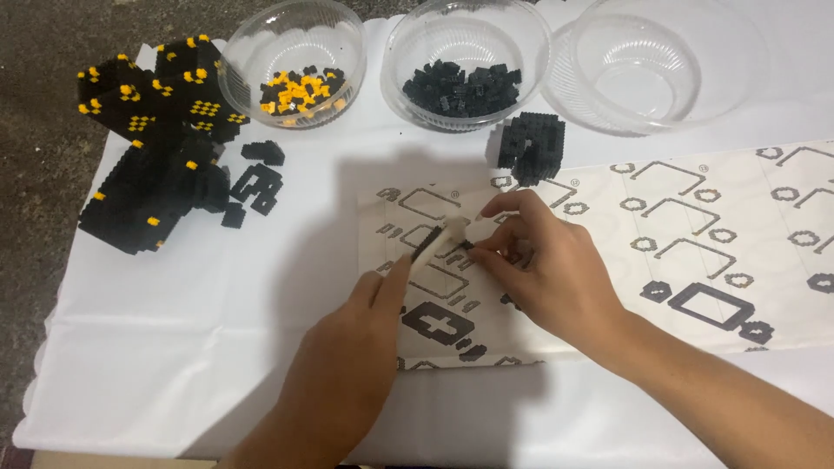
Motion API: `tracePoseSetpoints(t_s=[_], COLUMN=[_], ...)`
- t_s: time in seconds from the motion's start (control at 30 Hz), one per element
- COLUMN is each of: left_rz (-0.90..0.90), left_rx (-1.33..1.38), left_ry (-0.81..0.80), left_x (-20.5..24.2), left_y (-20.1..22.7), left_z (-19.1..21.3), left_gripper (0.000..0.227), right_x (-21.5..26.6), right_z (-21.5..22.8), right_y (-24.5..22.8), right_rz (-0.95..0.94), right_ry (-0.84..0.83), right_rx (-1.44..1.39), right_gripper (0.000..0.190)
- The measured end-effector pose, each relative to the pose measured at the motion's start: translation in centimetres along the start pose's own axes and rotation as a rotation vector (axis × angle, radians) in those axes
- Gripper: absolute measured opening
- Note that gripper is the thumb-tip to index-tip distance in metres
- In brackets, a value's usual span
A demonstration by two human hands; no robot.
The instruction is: Assembling small plastic toy components and then handling large bags of parts for packing or inventory.
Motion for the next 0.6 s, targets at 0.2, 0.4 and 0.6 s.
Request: tracePoseSetpoints(t_s=[0.2, 0.4, 0.6], left_rz=[-0.063, -0.078, -0.096], left_rx=[-0.064, -0.055, -0.050], left_ry=[-0.005, 0.045, 0.044], left_x=[-0.1, 0.0, 0.0], left_y=[0.4, 0.3, 0.6], left_z=[-0.3, -0.3, 0.5], left_gripper=[0.080, 0.082, 0.088], right_x=[0.0, 0.0, -0.1], right_z=[0.0, -0.1, -0.1], right_y=[0.1, 0.0, 0.2], right_rz=[0.011, 0.068, 0.067], right_ry=[0.009, 0.023, 0.020], right_rx=[-0.002, -0.015, -0.016], right_gripper=[0.032, 0.033, 0.032])
Point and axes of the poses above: each hand's wrist, its own x-axis away from the middle knuckle, its own z-axis out of the back of the hand, y = z × x, the point moved 9 cm from there along -x, towards the middle knuckle, and after that the axes turned 10 degrees about y, right-handed, at the moved point
